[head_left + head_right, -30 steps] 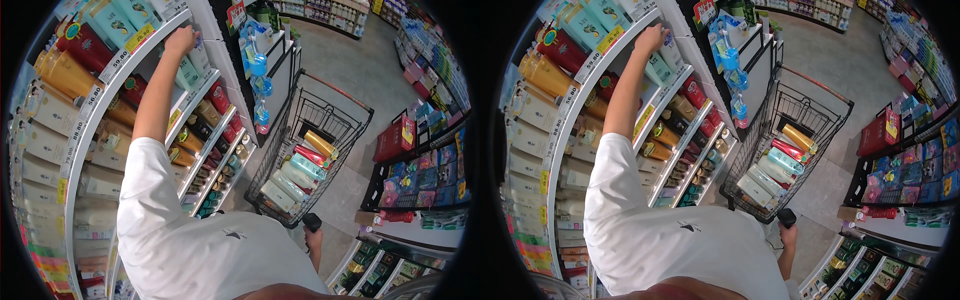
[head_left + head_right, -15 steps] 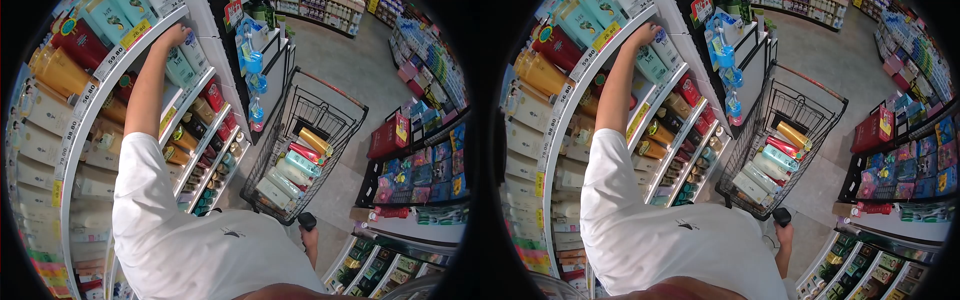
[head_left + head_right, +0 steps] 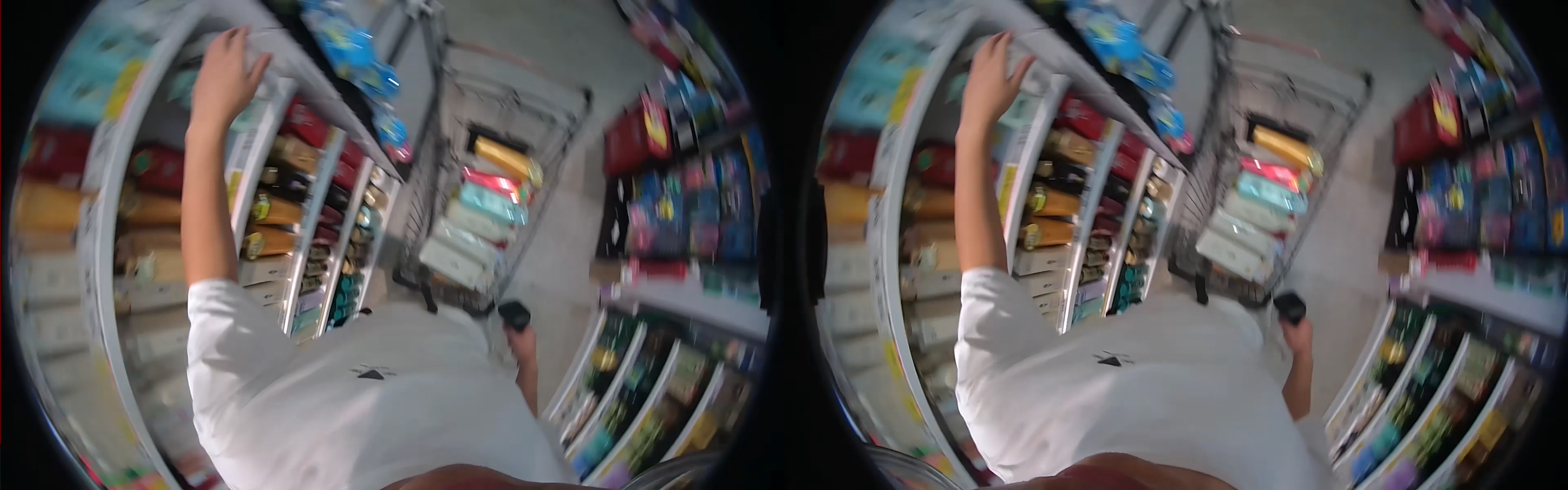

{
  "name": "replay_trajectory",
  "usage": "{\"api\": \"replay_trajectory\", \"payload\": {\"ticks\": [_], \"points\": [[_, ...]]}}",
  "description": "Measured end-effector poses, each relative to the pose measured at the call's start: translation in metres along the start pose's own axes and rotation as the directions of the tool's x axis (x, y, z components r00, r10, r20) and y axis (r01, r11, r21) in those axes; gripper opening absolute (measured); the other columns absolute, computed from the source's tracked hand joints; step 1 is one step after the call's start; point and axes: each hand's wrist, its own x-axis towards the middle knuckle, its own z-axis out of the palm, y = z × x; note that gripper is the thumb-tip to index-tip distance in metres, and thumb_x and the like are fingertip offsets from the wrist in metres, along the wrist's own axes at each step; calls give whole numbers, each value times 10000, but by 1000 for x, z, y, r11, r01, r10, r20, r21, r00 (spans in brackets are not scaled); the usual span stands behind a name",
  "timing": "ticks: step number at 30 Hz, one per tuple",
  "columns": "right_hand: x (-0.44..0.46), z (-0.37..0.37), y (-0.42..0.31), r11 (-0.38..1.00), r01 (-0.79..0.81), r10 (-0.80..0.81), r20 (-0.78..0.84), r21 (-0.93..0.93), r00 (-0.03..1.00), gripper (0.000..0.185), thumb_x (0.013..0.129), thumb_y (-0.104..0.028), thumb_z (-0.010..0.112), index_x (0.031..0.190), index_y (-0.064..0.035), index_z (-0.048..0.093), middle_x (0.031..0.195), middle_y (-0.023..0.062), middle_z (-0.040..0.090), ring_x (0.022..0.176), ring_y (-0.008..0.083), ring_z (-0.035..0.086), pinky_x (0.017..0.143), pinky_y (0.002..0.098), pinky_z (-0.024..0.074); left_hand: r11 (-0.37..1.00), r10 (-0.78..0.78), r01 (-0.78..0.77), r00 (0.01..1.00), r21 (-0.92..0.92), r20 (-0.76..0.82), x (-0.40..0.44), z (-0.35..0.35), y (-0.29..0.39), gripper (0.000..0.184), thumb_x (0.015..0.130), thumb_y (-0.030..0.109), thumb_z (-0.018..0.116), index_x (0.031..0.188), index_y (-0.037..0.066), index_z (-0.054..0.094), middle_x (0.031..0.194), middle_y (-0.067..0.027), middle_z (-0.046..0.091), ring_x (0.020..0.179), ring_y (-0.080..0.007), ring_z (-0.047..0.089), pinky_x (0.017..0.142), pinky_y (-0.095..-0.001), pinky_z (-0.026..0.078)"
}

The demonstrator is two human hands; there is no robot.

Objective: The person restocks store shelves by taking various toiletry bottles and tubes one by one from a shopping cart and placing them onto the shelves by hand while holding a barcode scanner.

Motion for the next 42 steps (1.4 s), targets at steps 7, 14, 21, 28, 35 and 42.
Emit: {"api": "replay_trajectory", "payload": {"ticks": [7, 14, 21, 28, 35, 42], "points": [[-39, -16, -35, 956, -288, 288, -15, -62, 958, 456, 767, -335, 815, 1045, 8, 702, 928, 236, 726, 926, 391, 710, 782, 428, 543, 640, 283, 259, 796, -723, 535, -95, 121, 281, 352, 912, 262, 669, 1218, 89, 652, 1171, -150, 665, 1039, -361, 648, 921, -450, 515], [-53, -30, -29, 932, -352, 348, -57, -87, 936, 470, 765, -358, 817, 1061, -10, 707, 961, 245, 720, 963, 417, 688, 803, 450, 546, 647, 611, -44, 627, -761, 483, -183, 243, 477, 601, 846, 283, 739, 1379, 109, 523, 1408, -117, 535, 1307, -307, 501, 1063, -487, 423], [-56, -53, -38, 957, -277, 271, -73, -86, 960, 428, 789, -332, 815, 1031, 2, 700, 883, 190, 713, 845, 311, 675, 767, 410, 538, 753, 576, -56, 539, -655, 615, -173, 268, 519, 857, 721, 368, 847, 1436, 123, 443, 1405, -94, 492, 1318, -267, 457, 1009, -500, 407], [-34, -85, -59, 981, -158, 150, -79, -114, 986, 480, 756, -357, 828, 1046, 1, 697, 918, 237, 719, 905, 420, 696, 777, 436, 550, 506, 337, 287, 802, -813, 493, -179, 215, 468, 673, 741, 359, 812, 1311, 89, 580, 1236, -139, 576, 1128, -334, 594, 928, -449, 484], [-43, -108, -162, 992, 125, -125, -14, -9, 992, 352, 771, -229, 827, 998, 6, 695, 874, 188, 727, 795, 313, 718, 742, 363, 547, -708, 472, 698, 352, 109, 808, -179, 86, 408, 585, 943, 505, 518, 1217, -5, 598, 973, -126, 666, 874, -255, 679, 788, -396, 560], [-93, -80, -257, 869, 490, -495, 154, 71, 855, 295, 729, -75, 797, 994, 2, 692, 857, 134, 724, 742, 155, 670, 732, 329, 545, -730, 682, 543, 541, 414, 493, -155, 7, 376, 701, 946, 601, 364, 1219, -8, 581, 1012, -160, 618, 801, -245, 632, 656, -405, 564]]}}
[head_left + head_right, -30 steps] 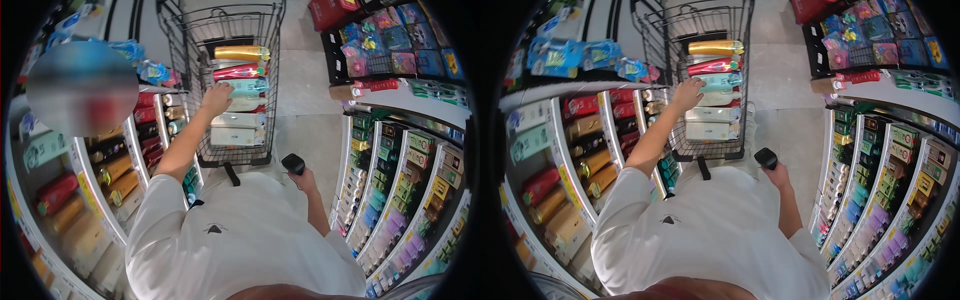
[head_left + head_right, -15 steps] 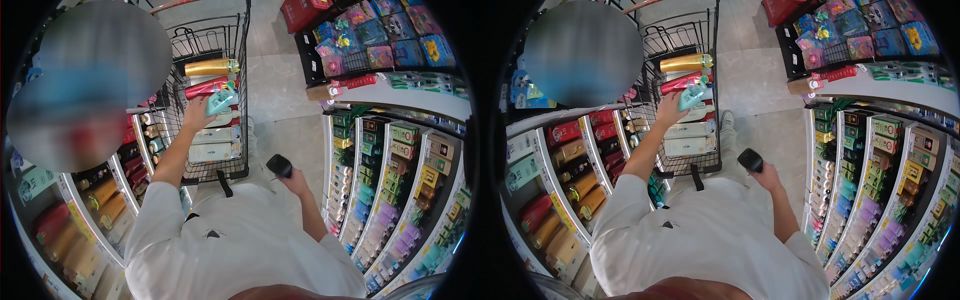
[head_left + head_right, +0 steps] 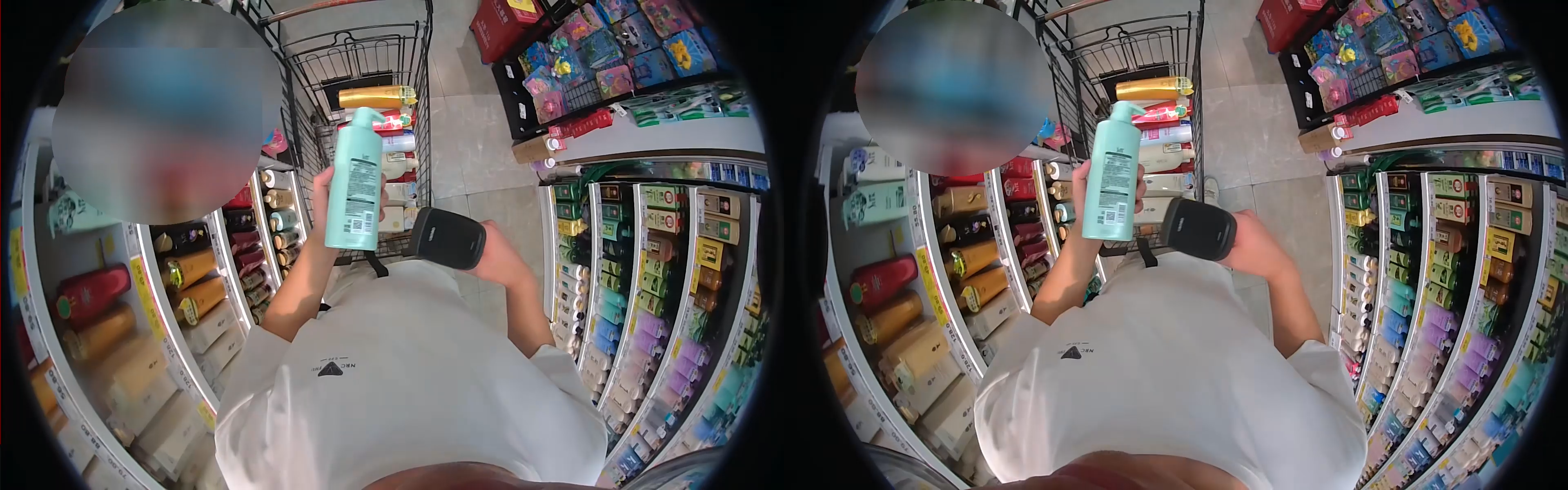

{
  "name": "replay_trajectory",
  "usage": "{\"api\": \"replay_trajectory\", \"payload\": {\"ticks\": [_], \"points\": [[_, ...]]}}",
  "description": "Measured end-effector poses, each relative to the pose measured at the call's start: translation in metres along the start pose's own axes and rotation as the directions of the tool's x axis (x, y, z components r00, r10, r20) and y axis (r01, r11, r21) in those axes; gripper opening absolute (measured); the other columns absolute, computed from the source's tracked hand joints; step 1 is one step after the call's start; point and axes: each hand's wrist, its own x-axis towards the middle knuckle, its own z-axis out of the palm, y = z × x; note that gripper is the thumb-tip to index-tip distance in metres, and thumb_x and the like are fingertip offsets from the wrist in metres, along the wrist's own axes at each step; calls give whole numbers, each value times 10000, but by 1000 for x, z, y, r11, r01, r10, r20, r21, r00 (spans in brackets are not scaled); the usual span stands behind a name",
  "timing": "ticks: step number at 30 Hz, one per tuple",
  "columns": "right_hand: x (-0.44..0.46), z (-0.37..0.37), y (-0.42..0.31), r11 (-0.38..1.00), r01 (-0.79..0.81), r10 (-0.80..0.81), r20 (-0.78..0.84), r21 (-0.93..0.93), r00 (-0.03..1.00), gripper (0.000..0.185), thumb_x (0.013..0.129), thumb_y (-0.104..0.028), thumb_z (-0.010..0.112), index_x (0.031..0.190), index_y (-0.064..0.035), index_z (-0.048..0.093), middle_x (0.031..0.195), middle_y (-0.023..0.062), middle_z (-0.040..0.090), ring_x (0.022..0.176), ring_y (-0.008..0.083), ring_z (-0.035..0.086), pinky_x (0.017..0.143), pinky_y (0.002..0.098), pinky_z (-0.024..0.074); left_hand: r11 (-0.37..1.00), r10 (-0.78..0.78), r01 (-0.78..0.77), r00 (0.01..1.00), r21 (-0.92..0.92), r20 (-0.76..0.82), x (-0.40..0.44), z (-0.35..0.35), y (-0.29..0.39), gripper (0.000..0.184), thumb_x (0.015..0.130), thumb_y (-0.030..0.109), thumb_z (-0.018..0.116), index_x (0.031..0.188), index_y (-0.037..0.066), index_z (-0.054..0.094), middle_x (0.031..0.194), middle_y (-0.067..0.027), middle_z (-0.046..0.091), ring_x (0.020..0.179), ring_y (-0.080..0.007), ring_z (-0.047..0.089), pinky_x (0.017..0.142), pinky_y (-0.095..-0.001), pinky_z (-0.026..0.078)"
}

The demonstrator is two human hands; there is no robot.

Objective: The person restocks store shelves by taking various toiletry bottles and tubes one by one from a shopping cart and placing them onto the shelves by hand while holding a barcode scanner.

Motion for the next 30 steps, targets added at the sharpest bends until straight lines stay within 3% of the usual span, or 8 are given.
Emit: {"api": "replay_trajectory", "payload": {"ticks": [5, 10, 15, 17, 19, 22, 24, 30], "points": [[1, 29, -19, 981, 42, -30, 63, -189, 998, 296, 711, -60, 797, 974, 11, 682, 865, 150, 716, 813, 196, 706, 781, 340, 549, 997, -52, 52, 999, 48, -1, -24, 19, 2, 834, 956, 714, 316, 1324, -3, 532, 1093, -209, 636, 738, -287, 662, 641, -387, 556], [-8, 50, -38, 997, 39, -30, -135, 66, 990, 403, 753, -76, 817, 1125, 22, 694, 1027, 95, 755, 904, 118, 676, 857, 314, 545, 943, 293, -305, 950, 131, 106, -89, 49, 41, 646, 1040, 545, 366, 1456, 52, 413, 1229, -169, 579, 1028, -337, 659, 819, -477, 596], [-9, 65, -15, 994, -23, 32, -81, 111, 996, 376, 770, -55, 829, 1115, 20, 700, 1022, 84, 753, 909, 106, 667, 845, 300, 541, 574, 637, -676, 723, 461, 268, -174, 44, 123, 841, 845, 359, 804, 1467, 26, 347, 1315, -146, 577, 1132, -321, 643, 1012, -464, 514], [-7, 72, -22, 996, 42, -35, -87, 80, 996, 370, 773, -56, 828, 1113, 21, 703, 1019, 83, 755, 910, 103, 666, 841, 296, 538, 156, 888, -736, 397, 659, 233, -205, 65, 140, 922, 775, 312, 885, 1459, 23, 338, 1316, -111, 552, 1207, -231, 569, 1037, -403, 482], [-5, 74, -25, 998, -17, 20, -51, 55, 999, 365, 774, -55, 827, 1109, 21, 705, 1017, 79, 755, 908, 101, 666, 838, 295, 538, -126, 972, -641, 73, 757, 223, -225, 75, 151, 857, 733, 107, 908, 1381, 18, 356, 1281, -116, 546, 1163, -225, 578, 1031, -391, 485], [1, 78, -22, 997, -75, 76, -26, 23, 997, 355, 776, -59, 824, 1102, 19, 709, 1006, 79, 757, 901, 99, 666, 831, 295, 538, -504, 834, -194, -364, 842, 415, -234, 54, 184, 855, 686, 179, 951, 1316, 53, 387, 1246, -135, 582, 1104, -250, 626, 942, -403, 538], [2, 81, -19, 998, -68, 68, -27, 16, 997, 349, 778, -63, 822, 1099, 18, 712, 996, 81, 758, 896, 98, 666, 828, 296, 538, -525, 700, 206, -448, 826, 557, -245, 39, 208, 838, 681, 283, 956, 1281, 93, 403, 1203, -176, 638, 1063, -304, 675, 895, -423, 556], [0, 82, -10, 999, 0, -2, -27, -45, 1000, 340, 778, -98, 828, 1084, 7, 722, 984, 95, 764, 895, 103, 678, 816, 302, 541, -183, 737, 454, -524, 872, 427, -260, 30, 251, 819, 688, 478, 897, 1242, 75, 448, 1097, -236, 683, 1021, -456, 656, 878, -508, 512]]}}
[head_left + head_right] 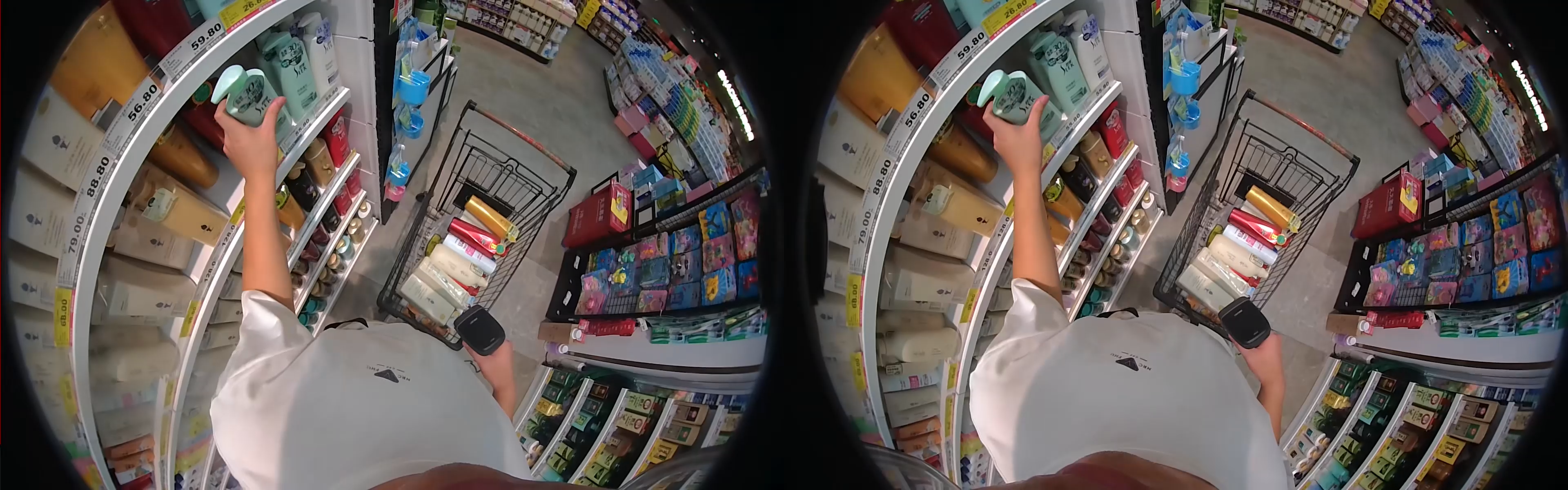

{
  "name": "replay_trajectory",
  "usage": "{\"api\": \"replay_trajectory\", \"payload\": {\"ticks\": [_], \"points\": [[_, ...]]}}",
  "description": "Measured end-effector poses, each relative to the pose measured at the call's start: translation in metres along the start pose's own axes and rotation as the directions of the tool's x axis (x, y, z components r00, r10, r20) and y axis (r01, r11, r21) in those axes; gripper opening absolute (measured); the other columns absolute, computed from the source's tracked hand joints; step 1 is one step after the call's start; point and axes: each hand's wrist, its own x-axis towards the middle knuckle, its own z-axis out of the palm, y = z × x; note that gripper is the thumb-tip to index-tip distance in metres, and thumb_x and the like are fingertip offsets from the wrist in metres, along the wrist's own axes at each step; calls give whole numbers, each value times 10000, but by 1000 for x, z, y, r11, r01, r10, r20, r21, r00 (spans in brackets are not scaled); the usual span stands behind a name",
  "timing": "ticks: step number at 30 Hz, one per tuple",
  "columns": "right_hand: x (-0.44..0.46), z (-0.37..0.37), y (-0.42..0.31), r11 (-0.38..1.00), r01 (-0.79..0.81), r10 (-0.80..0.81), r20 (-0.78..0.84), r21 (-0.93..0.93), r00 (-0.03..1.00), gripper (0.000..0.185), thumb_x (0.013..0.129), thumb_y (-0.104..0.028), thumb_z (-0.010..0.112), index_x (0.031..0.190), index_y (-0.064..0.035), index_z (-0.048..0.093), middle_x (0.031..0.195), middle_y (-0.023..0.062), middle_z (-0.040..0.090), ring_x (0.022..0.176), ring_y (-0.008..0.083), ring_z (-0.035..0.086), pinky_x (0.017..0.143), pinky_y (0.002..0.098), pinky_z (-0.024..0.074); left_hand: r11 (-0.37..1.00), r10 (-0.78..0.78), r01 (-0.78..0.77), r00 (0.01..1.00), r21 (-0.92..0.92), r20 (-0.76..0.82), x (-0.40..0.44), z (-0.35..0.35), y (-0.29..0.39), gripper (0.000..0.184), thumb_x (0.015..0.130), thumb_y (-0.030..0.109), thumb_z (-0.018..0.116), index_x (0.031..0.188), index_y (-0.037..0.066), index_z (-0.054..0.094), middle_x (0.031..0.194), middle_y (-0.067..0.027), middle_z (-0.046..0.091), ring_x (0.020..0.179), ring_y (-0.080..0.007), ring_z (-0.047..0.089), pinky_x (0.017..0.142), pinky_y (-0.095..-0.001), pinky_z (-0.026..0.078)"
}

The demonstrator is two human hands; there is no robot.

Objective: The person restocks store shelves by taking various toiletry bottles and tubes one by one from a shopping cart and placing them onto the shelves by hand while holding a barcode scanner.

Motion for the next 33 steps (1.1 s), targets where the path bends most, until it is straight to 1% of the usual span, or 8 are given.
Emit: {"api": "replay_trajectory", "payload": {"ticks": [11, 18, 20, 21, 23, 26, 30, 33], "points": [[-1, 4, 23, 999, -35, 34, -23, -31, 999, 284, 771, -133, 831, 997, 11, 740, 896, 160, 758, 839, 153, 733, 753, 320, 550, 951, -174, 115, 966, 287, 191, 8, 35, -33, 901, 744, 659, 760, 1329, 42, 462, 1008, -276, 697, 975, -497, 648, 866, -551, 498], [4, 8, 40, 993, -55, 54, -21, -101, 998, 318, 743, -162, 839, 992, 8, 737, 902, 204, 738, 874, 255, 757, 751, 343, 560, 967, -169, 121, 963, 225, 209, 4, 34, -40, 931, 750, 660, 752, 1365, 41, 428, 1039, -279, 696, 1002, -491, 651, 885, -547, 500], [6, 9, 42, 995, -44, 43, -16, -88, 999, 309, 743, -157, 832, 987, 5, 736, 898, 201, 740, 870, 258, 757, 755, 352, 562, 981, -158, 124, 957, 152, 242, 1, 36, -47, 860, 752, 611, 774, 1304, 9, 504, 1059, -277, 698, 1016, -476, 658, 907, -524, 504], [6, 9, 44, 995, -46, 45, -11, -84, 999, 309, 743, -157, 832, 987, 5, 736, 898, 201, 740, 870, 258, 757, 755, 352, 562, 980, -157, 121, 957, 157, 242, 0, 41, -58, 860, 752, 611, 774, 1304, 9, 504, 1059, -277, 698, 1016, -476, 658, 907, -524, 504], [7, 10, 50, 992, -64, 67, 19, -110, 998, 295, 777, -96, 811, 1041, 8, 729, 897, 114, 762, 832, 103, 676, 761, 317, 543, 964, -216, 121, 877, 237, 429, 0, 48, -84, 769, 751, 561, 793, 1181, -45, 594, 1076, -273, 699, 1023, -464, 665, 918, -497, 510], [9, 9, 44, 983, -97, 102, 29, -155, 994, 297, 771, -98, 814, 1033, 10, 728, 890, 119, 759, 821, 109, 679, 759, 319, 544, 968, -244, 186, 853, 169, 461, 3, 35, -60, 718, 747, 539, 802, 1069, -82, 641, 1102, -282, 691, 1050, -455, 661, 926, -479, 510], [12, 10, 57, 984, -120, 123, 12, -129, 992, 300, 764, -106, 819, 1026, 10, 729, 880, 126, 758, 815, 119, 690, 758, 319, 545, 965, -255, 184, 825, 187, 504, 1, 37, -70, 752, 738, 548, 807, 1091, -91, 628, 1112, -302, 679, 1071, -454, 651, 933, -472, 508], [12, 8, 62, 983, -125, 131, 39, -132, 991, 301, 765, -113, 822, 1023, 11, 730, 875, 131, 760, 822, 126, 699, 767, 323, 547, 976, -210, 168, 890, 137, 404, -7, 37, -69, 798, 737, 526, 819, 1179, -90, 569, 1175, -317, 642, 1130, -435, 620, 967, -456, 482]]}}
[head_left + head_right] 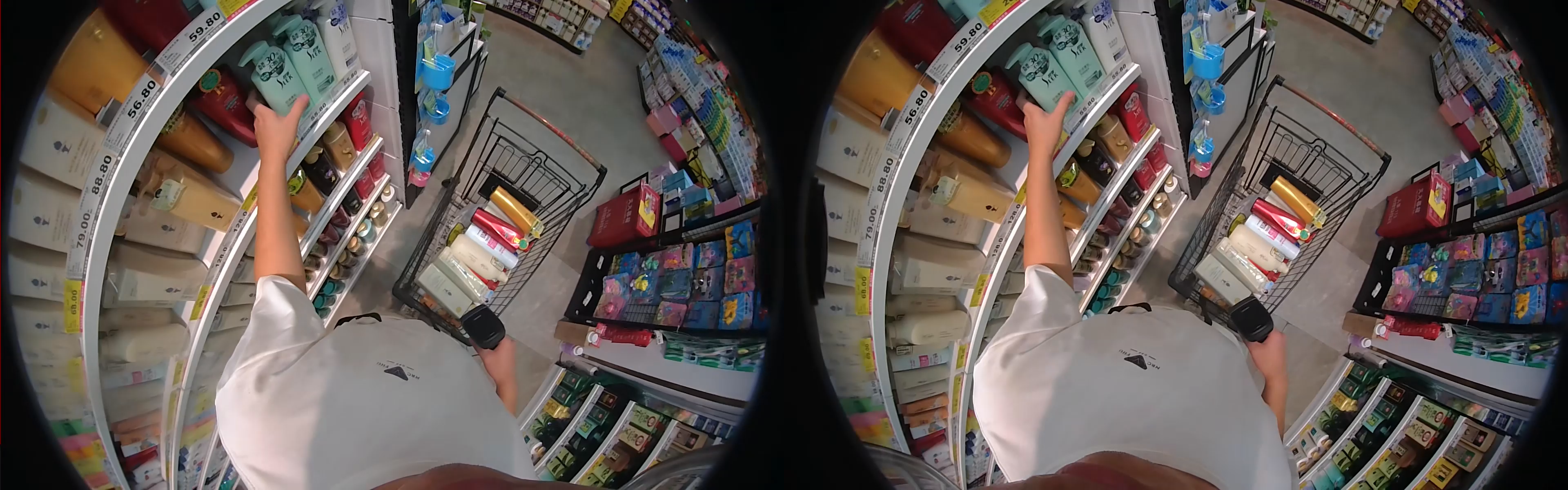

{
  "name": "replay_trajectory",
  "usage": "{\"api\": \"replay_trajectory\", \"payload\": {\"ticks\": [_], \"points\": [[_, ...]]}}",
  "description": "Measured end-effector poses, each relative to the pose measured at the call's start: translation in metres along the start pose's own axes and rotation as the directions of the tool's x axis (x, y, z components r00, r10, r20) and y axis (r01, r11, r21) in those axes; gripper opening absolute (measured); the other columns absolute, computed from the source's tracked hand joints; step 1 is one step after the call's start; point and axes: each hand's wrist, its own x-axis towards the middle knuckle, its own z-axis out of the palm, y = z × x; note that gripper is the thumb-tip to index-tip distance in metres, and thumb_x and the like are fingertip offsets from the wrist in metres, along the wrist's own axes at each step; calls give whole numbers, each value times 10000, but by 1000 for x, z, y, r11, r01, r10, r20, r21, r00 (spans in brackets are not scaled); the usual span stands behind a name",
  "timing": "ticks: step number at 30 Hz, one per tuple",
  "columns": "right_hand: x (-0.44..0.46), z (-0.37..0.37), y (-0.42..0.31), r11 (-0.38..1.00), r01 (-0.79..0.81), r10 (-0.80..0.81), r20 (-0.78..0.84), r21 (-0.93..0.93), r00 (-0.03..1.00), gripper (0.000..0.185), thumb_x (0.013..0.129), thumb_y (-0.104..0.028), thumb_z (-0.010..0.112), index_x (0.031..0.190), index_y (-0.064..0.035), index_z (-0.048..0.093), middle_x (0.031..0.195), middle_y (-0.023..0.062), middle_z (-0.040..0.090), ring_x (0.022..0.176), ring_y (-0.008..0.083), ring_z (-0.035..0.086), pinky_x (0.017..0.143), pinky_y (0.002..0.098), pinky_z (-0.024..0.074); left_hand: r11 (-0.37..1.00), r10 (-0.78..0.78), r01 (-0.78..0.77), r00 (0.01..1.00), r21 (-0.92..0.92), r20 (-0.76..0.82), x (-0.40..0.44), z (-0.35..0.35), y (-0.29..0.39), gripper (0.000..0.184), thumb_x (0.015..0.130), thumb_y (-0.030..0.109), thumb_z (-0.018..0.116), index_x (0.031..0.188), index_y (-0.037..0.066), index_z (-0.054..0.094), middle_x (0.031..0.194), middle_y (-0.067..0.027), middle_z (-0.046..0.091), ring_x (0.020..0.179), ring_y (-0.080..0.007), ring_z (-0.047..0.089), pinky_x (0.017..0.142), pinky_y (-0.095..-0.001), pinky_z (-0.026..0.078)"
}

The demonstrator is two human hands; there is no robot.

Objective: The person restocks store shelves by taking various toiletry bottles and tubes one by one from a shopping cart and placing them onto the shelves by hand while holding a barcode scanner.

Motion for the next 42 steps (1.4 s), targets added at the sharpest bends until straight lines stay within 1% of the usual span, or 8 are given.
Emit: {"api": "replay_trajectory", "payload": {"ticks": [7, 12, 15, 20, 26, 31, 37, 42], "points": [[6, 0, 30, 997, -74, 75, -44, 8, 996, 292, 761, -159, 825, 981, 10, 733, 874, 178, 747, 848, 235, 728, 760, 351, 550, 879, 386, -473, 776, -57, -499, -77, 12, 45, 516, 867, 147, 730, 1258, -36, 447, 1191, -163, 481, 1065, -272, 477, 939, -389, 408], [14, -1, 44, 975, -221, 221, 46, -8, 974, 344, 742, -197, 840, 981, 19, 719, 891, 228, 730, 895, 361, 735, 770, 388, 556, 876, 326, -212, 922, -433, 209, -194, 124, 45, 376, 847, 127, 713, 1164, 12, 548, 1092, -132, 574, 976, -275, 558, 896, -390, 457], [13, -3, 58, 980, -197, 197, 24, -6, 980, 355, 745, -202, 842, 992, 20, 717, 895, 232, 729, 901, 365, 732, 775, 393, 555, 893, 443, -212, 576, -398, 687, -262, 165, 67, 385, 844, 167, 702, 1180, 16, 591, 1110, -165, 602, 1095, -330, 588, 918, -423, 483], [17, -11, 87, 979, -133, 140, -33, 152, 990, 309, 784, -169, 818, 1004, 20, 712, 863, 186, 741, 778, 178, 706, 746, 354, 543, 768, 456, -496, -20, -405, 890, -350, 243, 51, 438, 831, 254, 717, 1213, 65, 614, 1176, -146, 618, 1160, -331, 578, 1003, -437, 468], [14, -44, 119, 927, -369, 372, -40, 64, 927, 345, 776, -225, 798, 1030, -14, 696, 899, 243, 704, 911, 440, 669, 752, 437, 542, 729, 326, -638, 5, -248, 945, -411, 324, 22, 620, 828, 224, 712, 1396, 111, 492, 1431, -107, 499, 1318, -308, 469, 1094, -470, 397], [23, -63, 136, 872, -484, 485, 3, 73, 874, 386, 769, -248, 793, 1055, -11, 689, 906, 250, 702, 919, 446, 663, 762, 448, 541, 687, 287, -685, -53, -244, 956, -428, 361, 19, 639, 805, 189, 688, 1406, 128, 482, 1334, -110, 527, 1268, -296, 488, 1036, -478, 410], [37, -85, 141, 866, -491, 493, 13, 96, 870, 429, 765, -230, 781, 1122, -23, 665, 941, 253, 699, 934, 442, 665, 777, 451, 539, 598, 641, -737, 205, -315, 739, -413, 421, 66, 691, 758, 234, 772, 1380, 104, 499, 1283, -116, 549, 1246, -296, 500, 1029, -497, 405], [35, -89, 151, 882, -470, 471, -16, 49, 882, 325, 784, -195, 795, 998, 25, 690, 824, 198, 729, 774, 238, 717, 731, 392, 541, 577, 402, -776, -1, -254, 916, -418, 468, 65, 505, 797, 140, 694, 1290, 125, 587, 1192, -76, 642, 1115, -265, 640, 855, -461, 539]]}}
